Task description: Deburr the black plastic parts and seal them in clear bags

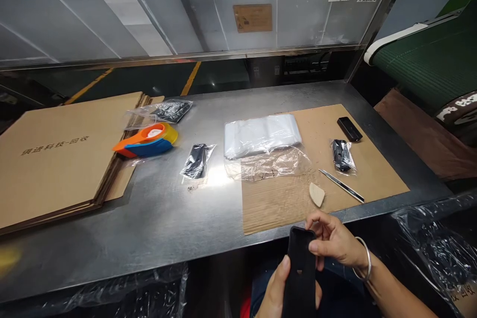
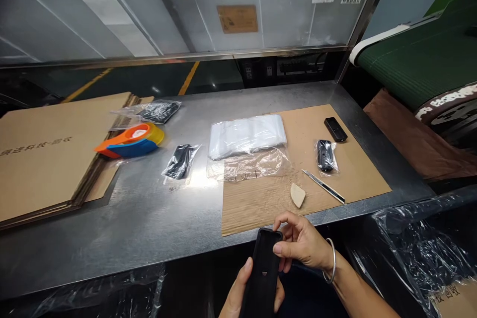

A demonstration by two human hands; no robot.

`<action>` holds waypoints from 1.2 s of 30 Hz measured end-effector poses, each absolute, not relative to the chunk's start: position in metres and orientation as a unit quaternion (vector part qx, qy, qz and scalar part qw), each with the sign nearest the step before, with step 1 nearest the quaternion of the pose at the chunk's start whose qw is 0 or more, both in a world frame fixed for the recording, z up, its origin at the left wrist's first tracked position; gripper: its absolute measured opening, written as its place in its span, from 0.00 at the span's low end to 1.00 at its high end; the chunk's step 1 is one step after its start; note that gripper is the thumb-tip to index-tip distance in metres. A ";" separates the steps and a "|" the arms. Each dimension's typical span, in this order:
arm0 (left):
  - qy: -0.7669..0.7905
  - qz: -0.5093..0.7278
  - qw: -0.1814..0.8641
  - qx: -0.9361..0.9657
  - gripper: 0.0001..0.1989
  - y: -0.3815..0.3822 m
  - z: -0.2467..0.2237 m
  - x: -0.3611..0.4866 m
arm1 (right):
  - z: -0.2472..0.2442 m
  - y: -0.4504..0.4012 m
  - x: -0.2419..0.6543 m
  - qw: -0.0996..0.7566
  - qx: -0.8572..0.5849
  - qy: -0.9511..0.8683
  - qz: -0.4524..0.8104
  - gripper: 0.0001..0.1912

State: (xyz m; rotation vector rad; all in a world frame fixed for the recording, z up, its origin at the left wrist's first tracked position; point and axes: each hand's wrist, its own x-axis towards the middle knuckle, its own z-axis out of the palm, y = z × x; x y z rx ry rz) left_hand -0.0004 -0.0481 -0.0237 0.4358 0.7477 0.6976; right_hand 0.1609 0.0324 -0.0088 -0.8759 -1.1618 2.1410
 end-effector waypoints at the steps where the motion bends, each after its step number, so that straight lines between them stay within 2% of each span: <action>1: 0.357 0.332 0.849 0.203 0.39 -0.047 -0.024 0.000 | -0.009 0.032 0.161 0.267 -0.333 -0.432 0.794 0.20; 10: 0.376 0.378 0.840 0.101 0.37 -0.040 -0.013 0.009 | -0.009 0.035 0.154 0.286 -0.369 -0.432 0.772 0.21; 15: 0.375 0.462 0.802 0.059 0.33 -0.032 -0.002 0.006 | -0.008 0.032 0.148 0.356 -0.478 -0.452 0.663 0.16; 20: 0.406 0.519 0.752 0.036 0.30 -0.027 0.002 0.000 | -0.001 0.016 0.153 0.291 -0.500 -0.566 0.587 0.14; 22: 0.416 0.534 0.736 0.026 0.28 -0.026 0.002 -0.001 | -0.005 0.016 0.157 0.268 -0.525 -0.647 0.483 0.13; 24: 0.426 0.548 0.720 0.008 0.27 -0.025 0.001 -0.002 | -0.015 0.025 0.163 0.261 -0.569 -0.709 0.325 0.12; 27: 0.429 0.575 0.696 -0.034 0.25 -0.023 0.001 -0.005 | -0.037 0.051 0.174 0.256 -0.623 -0.723 0.154 0.16; 30: 0.412 0.602 0.683 -0.040 0.23 -0.020 0.003 -0.010 | -0.054 0.077 0.190 0.229 -0.671 -0.702 0.066 0.19; 36: 0.395 0.626 0.672 -0.015 0.24 -0.014 0.010 -0.017 | -0.062 0.104 0.225 0.156 -0.701 -0.696 0.015 0.13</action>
